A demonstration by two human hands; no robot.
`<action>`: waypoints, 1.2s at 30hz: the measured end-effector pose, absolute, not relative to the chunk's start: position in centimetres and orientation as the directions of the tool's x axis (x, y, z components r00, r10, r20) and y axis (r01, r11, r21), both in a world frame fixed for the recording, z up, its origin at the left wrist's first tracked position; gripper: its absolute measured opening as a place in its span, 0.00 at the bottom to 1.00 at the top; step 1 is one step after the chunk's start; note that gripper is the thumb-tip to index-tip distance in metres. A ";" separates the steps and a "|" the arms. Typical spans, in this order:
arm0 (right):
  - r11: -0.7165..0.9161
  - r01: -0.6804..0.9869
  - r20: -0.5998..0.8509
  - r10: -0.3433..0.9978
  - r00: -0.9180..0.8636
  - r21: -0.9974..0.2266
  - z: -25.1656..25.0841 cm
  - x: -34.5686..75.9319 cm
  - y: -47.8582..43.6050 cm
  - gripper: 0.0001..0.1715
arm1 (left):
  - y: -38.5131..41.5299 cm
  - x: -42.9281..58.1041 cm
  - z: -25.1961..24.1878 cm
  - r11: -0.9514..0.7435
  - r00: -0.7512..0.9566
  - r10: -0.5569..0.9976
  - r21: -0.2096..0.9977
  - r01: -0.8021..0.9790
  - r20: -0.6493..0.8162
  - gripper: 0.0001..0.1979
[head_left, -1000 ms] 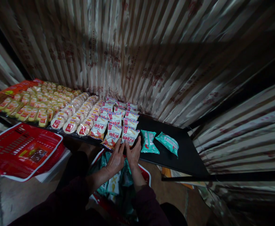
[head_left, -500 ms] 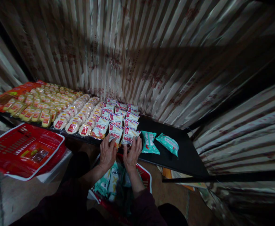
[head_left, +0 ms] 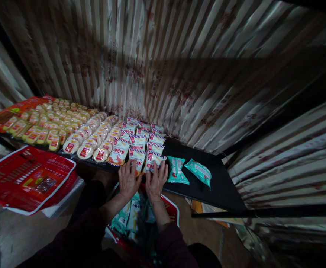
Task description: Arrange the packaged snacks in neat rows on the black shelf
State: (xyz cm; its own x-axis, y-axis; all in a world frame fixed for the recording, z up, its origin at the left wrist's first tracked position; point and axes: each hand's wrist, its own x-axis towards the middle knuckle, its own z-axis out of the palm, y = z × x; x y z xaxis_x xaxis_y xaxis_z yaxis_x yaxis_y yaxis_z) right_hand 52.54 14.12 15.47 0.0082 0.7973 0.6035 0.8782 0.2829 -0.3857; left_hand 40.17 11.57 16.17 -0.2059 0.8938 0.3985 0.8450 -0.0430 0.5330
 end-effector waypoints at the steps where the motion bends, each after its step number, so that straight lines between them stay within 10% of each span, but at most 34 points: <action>1: 0.283 0.880 0.602 0.799 0.004 -0.382 15.3 52.6 14.3 0.27 | 11.6 40.2 16.0 -0.046 -0.209 0.892 0.541 0.840 0.402 0.33; 20: 0.346 0.855 0.632 0.775 -0.027 -0.387 13.9 52.5 15.2 0.30 | 14.1 39.8 16.7 -0.104 -0.387 0.705 0.626 0.772 0.595 0.28; 36: 0.333 0.888 0.612 0.787 -0.076 -0.318 14.4 52.4 15.7 0.30 | 14.9 40.6 13.8 -0.145 -0.102 0.784 0.340 0.929 0.612 0.26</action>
State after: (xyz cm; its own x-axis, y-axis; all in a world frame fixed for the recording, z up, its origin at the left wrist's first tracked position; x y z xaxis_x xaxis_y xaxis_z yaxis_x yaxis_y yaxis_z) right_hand 52.36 15.71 14.44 -0.0757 0.7871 0.6121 0.8878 0.3327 -0.3180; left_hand 40.60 14.90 13.79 -0.1017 0.7844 0.6119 0.9293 -0.1446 0.3399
